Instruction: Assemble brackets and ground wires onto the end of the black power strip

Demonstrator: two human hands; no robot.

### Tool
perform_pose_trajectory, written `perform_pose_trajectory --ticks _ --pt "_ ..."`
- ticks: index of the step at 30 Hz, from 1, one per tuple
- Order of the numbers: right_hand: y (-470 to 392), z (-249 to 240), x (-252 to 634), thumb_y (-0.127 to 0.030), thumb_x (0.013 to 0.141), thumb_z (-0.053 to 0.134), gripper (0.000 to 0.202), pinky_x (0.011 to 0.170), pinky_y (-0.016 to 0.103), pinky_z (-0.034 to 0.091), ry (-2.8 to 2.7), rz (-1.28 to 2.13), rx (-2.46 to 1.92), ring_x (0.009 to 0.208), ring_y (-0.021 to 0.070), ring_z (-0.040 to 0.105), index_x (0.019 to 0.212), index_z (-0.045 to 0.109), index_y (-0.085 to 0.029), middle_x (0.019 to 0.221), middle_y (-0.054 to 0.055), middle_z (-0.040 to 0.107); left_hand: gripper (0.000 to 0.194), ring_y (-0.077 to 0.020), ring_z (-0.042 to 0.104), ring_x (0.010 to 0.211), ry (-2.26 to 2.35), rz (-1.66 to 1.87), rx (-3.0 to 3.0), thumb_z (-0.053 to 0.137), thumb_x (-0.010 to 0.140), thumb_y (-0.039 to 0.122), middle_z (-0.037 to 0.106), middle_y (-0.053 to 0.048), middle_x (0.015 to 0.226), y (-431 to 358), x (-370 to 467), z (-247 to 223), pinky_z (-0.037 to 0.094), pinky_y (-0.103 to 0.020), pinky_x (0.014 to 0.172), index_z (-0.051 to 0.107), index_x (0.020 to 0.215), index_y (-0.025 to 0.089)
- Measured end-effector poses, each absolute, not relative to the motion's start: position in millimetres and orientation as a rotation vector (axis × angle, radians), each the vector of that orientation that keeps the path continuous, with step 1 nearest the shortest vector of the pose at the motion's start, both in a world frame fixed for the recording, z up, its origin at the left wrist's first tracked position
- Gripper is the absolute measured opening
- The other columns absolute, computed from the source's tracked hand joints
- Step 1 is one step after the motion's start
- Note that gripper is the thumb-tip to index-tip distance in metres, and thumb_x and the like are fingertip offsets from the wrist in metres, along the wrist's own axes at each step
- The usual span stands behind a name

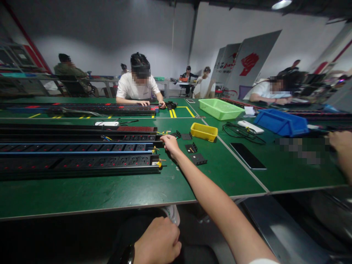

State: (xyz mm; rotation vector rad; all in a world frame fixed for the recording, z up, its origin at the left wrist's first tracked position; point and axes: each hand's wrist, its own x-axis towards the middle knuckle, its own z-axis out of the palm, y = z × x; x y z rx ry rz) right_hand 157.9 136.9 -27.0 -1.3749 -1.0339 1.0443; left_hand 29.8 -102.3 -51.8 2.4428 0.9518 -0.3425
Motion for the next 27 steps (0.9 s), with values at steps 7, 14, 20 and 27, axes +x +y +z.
perform_pose_trajectory --ticks 7,14,20,27 --pt "136.3 -26.0 157.6 -0.021 0.081 0.060 0.010 0.036 0.018 0.027 -1.042 1.048 -1.371 0.038 0.0063 0.043 0.079 0.068 -0.015 0.058 -0.005 0.054 0.036 -0.0395 0.074 0.101 0.949 -0.345 2.431 0.052 0.089 0.028 0.076 -0.026 0.103 -103.2 29.2 -49.3 0.060 -0.050 0.090 0.079 0.098 0.005" --pt "135.4 -25.4 157.9 -0.021 0.082 0.059 0.012 0.035 0.018 0.027 -1.048 1.046 -1.376 0.038 0.0068 0.043 0.081 0.069 -0.014 0.055 -0.005 0.053 0.038 -0.0396 0.075 0.099 0.948 -0.351 2.446 0.052 0.090 0.029 0.077 -0.026 0.101 -102.4 29.4 -49.3 0.061 -0.051 0.090 0.079 0.098 0.005" --pt "134.3 -23.6 157.0 -0.022 0.080 0.060 0.011 0.035 0.019 0.025 -1.044 1.044 -1.378 0.039 0.0065 0.043 0.079 0.068 -0.015 0.057 -0.005 0.054 0.038 -0.0400 0.074 0.102 0.945 -0.383 2.441 0.051 0.090 0.027 0.076 -0.026 0.105 -101.7 29.8 -47.9 0.060 -0.052 0.091 0.079 0.101 0.004" --pt "134.2 -24.1 157.0 -0.023 0.080 0.061 0.010 0.035 0.019 0.025 -1.045 1.045 -1.376 0.039 0.0069 0.043 0.079 0.067 -0.015 0.057 -0.005 0.053 0.038 -0.0402 0.074 0.102 0.944 -0.367 2.445 0.051 0.090 0.028 0.076 -0.026 0.103 -103.3 29.5 -50.4 0.060 -0.051 0.091 0.079 0.099 0.004"
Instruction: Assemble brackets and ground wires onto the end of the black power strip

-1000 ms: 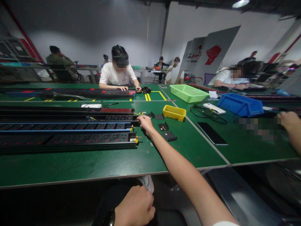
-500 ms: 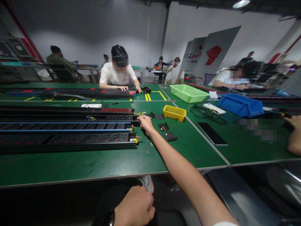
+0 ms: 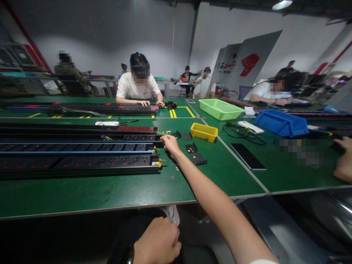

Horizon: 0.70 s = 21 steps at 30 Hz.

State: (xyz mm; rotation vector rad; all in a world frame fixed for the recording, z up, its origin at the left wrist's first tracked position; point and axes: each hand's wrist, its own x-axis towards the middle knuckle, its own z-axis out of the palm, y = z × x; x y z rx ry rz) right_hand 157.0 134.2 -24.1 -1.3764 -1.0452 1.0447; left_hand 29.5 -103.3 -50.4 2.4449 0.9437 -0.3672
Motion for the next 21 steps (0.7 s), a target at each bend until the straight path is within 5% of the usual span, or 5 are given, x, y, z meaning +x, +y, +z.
perform_pose_trajectory --ticks 21 --pt "137.2 -27.9 158.1 -0.023 0.080 0.060 0.012 0.035 0.020 0.025 -1.063 1.029 -1.374 0.038 0.0081 0.043 0.080 0.068 -0.015 0.053 -0.005 0.053 0.039 -0.0413 0.074 0.102 0.935 -0.373 2.437 0.051 0.091 0.028 0.076 -0.027 0.104 -101.7 29.5 -48.9 0.060 -0.053 0.091 0.079 0.101 0.003"
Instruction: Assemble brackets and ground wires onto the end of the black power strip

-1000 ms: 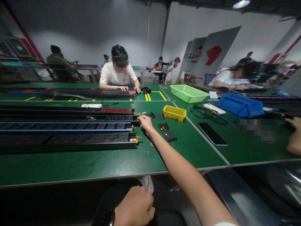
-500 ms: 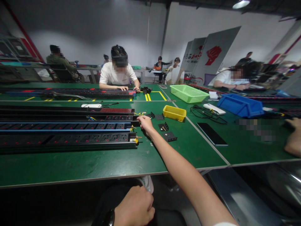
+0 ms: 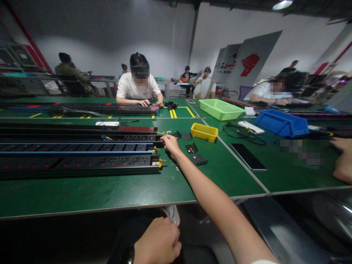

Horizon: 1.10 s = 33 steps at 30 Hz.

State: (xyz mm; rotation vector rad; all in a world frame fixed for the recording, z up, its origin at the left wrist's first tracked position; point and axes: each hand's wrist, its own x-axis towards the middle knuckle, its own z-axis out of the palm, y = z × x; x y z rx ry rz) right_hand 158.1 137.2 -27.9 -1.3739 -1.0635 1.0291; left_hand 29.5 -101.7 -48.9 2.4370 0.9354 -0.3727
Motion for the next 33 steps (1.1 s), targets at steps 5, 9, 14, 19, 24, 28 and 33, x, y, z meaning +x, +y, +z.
perform_pose_trajectory --ticks 5,9,14,19,24,28,33 --pt "139.0 -29.4 158.8 -0.024 0.080 0.060 0.012 0.035 0.020 0.026 -1.066 1.027 -1.378 0.038 0.0085 0.044 0.080 0.069 -0.015 0.052 -0.004 0.053 0.038 -0.0406 0.074 0.102 0.943 -0.389 2.436 0.050 0.091 0.029 0.076 -0.027 0.104 -101.7 29.8 -47.0 0.061 -0.053 0.090 0.079 0.100 0.005" --pt "139.2 -29.9 159.0 -0.024 0.079 0.061 0.012 0.035 0.019 0.025 -1.064 1.027 -1.375 0.038 0.0082 0.044 0.080 0.069 -0.015 0.054 -0.004 0.054 0.039 -0.0391 0.074 0.103 0.944 -0.375 2.438 0.050 0.091 0.029 0.076 -0.026 0.104 -102.6 29.6 -48.6 0.060 -0.051 0.091 0.079 0.101 0.005" --pt "137.1 -28.3 158.4 -0.023 0.080 0.060 0.012 0.035 0.019 0.025 -1.065 1.029 -1.369 0.039 0.0074 0.044 0.080 0.068 -0.015 0.058 -0.004 0.054 0.038 -0.0391 0.074 0.102 0.946 -0.375 2.437 0.050 0.090 0.029 0.076 -0.026 0.104 -102.2 30.0 -49.9 0.060 -0.051 0.090 0.079 0.100 0.005" --pt "135.9 -26.5 157.7 -0.023 0.079 0.060 0.012 0.036 0.019 0.025 -1.061 1.027 -1.367 0.039 0.0070 0.044 0.080 0.068 -0.015 0.060 -0.004 0.055 0.037 -0.0375 0.074 0.102 0.945 -0.374 2.446 0.051 0.091 0.028 0.076 -0.026 0.103 -101.8 30.3 -46.0 0.060 -0.049 0.091 0.079 0.100 0.005" --pt "135.9 -26.7 157.7 -0.024 0.078 0.061 0.011 0.036 0.020 0.026 -1.061 1.029 -1.365 0.039 0.0072 0.044 0.079 0.068 -0.015 0.059 -0.004 0.056 0.037 -0.0402 0.074 0.102 0.943 -0.379 2.430 0.052 0.090 0.028 0.076 -0.027 0.103 -101.8 29.9 -46.0 0.060 -0.051 0.090 0.079 0.099 0.004" --pt "136.3 -27.5 157.5 -0.025 0.078 0.061 0.011 0.036 0.020 0.025 -1.059 1.029 -1.365 0.039 0.0073 0.043 0.079 0.068 -0.015 0.058 -0.004 0.055 0.038 -0.0403 0.074 0.101 0.943 -0.362 2.441 0.051 0.090 0.028 0.076 -0.027 0.102 -102.1 29.4 -47.1 0.060 -0.052 0.090 0.079 0.098 0.004" --pt "136.9 -28.0 157.3 -0.024 0.079 0.060 0.012 0.036 0.020 0.025 -1.061 1.031 -1.366 0.038 0.0072 0.042 0.079 0.067 -0.015 0.057 -0.005 0.054 0.037 -0.0403 0.074 0.101 0.935 -0.384 2.430 0.051 0.090 0.027 0.076 -0.027 0.103 -101.9 30.1 -45.4 0.060 -0.051 0.090 0.079 0.100 0.004"
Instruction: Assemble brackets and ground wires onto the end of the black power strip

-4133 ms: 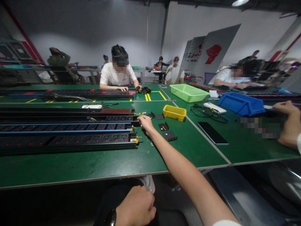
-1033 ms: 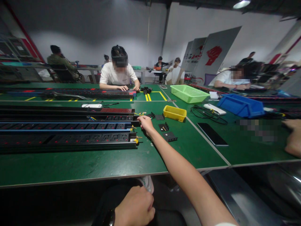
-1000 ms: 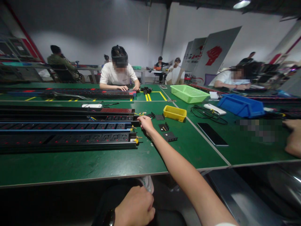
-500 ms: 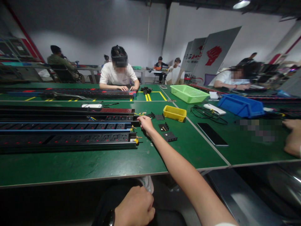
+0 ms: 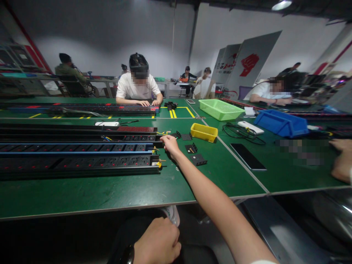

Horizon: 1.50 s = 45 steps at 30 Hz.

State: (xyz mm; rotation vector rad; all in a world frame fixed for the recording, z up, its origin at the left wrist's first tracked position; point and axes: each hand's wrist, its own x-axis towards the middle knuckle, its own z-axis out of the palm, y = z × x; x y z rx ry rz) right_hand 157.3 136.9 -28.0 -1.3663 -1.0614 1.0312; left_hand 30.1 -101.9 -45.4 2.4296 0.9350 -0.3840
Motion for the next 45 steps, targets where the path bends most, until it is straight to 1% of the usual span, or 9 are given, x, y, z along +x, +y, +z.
perform_pose_trajectory --ticks 6,14,24,28,35,39,45 --pt "136.4 -27.7 157.9 -0.025 0.078 0.061 0.011 0.036 0.020 0.025 -1.063 1.031 -1.366 0.039 0.0078 0.043 0.078 0.067 -0.015 0.056 -0.005 0.054 0.035 -0.0380 0.075 0.100 0.947 -0.361 2.438 0.053 0.090 0.029 0.077 -0.025 0.100 -101.9 29.9 -48.9 0.060 -0.049 0.090 0.079 0.097 0.006" --pt "136.9 -28.3 158.0 -0.024 0.080 0.059 0.012 0.036 0.020 0.026 -1.071 1.027 -1.365 0.039 0.0074 0.044 0.079 0.068 -0.015 0.058 -0.005 0.054 0.037 -0.0411 0.074 0.099 0.942 -0.353 2.424 0.051 0.089 0.029 0.076 -0.027 0.102 -101.8 29.9 -47.7 0.059 -0.051 0.087 0.078 0.097 0.005" --pt "135.2 -25.6 157.4 -0.023 0.080 0.058 0.013 0.036 0.020 0.026 -1.068 1.031 -1.370 0.039 0.0076 0.044 0.080 0.068 -0.015 0.056 -0.005 0.053 0.037 -0.0393 0.075 0.100 0.942 -0.357 2.427 0.051 0.090 0.028 0.077 -0.026 0.101 -101.9 29.6 -48.9 0.059 -0.049 0.089 0.079 0.097 0.005" --pt "135.0 -26.0 157.3 -0.024 0.079 0.060 0.012 0.036 0.020 0.026 -1.074 1.025 -1.371 0.039 0.0078 0.043 0.078 0.067 -0.015 0.055 -0.005 0.052 0.033 -0.0377 0.075 0.098 0.948 -0.350 2.446 0.053 0.088 0.027 0.077 -0.026 0.099 -102.1 29.8 -50.3 0.060 -0.048 0.088 0.079 0.095 0.007" --pt "136.4 -27.0 158.1 -0.026 0.078 0.061 0.012 0.037 0.019 0.026 -1.080 1.020 -1.374 0.039 0.0073 0.043 0.078 0.067 -0.016 0.056 -0.005 0.054 0.035 -0.0392 0.075 0.098 0.941 -0.357 2.441 0.051 0.088 0.027 0.077 -0.026 0.101 -102.9 29.3 -50.6 0.060 -0.049 0.088 0.079 0.095 0.006" --pt "137.2 -28.8 157.9 -0.025 0.080 0.059 0.013 0.037 0.020 0.027 -1.089 1.006 -1.381 0.039 0.0076 0.044 0.080 0.068 -0.016 0.057 -0.004 0.055 0.035 -0.0386 0.075 0.098 0.945 -0.345 2.446 0.052 0.089 0.027 0.077 -0.026 0.100 -103.1 29.4 -51.1 0.060 -0.050 0.089 0.079 0.095 0.006" --pt "136.4 -31.9 155.9 -0.026 0.085 0.055 0.017 0.040 0.020 0.031 -1.165 0.919 -1.393 0.041 0.0084 0.048 0.083 0.069 -0.016 0.061 -0.004 0.058 0.037 -0.0388 0.075 0.100 0.950 -0.351 2.444 0.052 0.089 0.028 0.077 -0.026 0.101 -102.4 30.3 -50.8 0.059 -0.049 0.090 0.079 0.098 0.005"
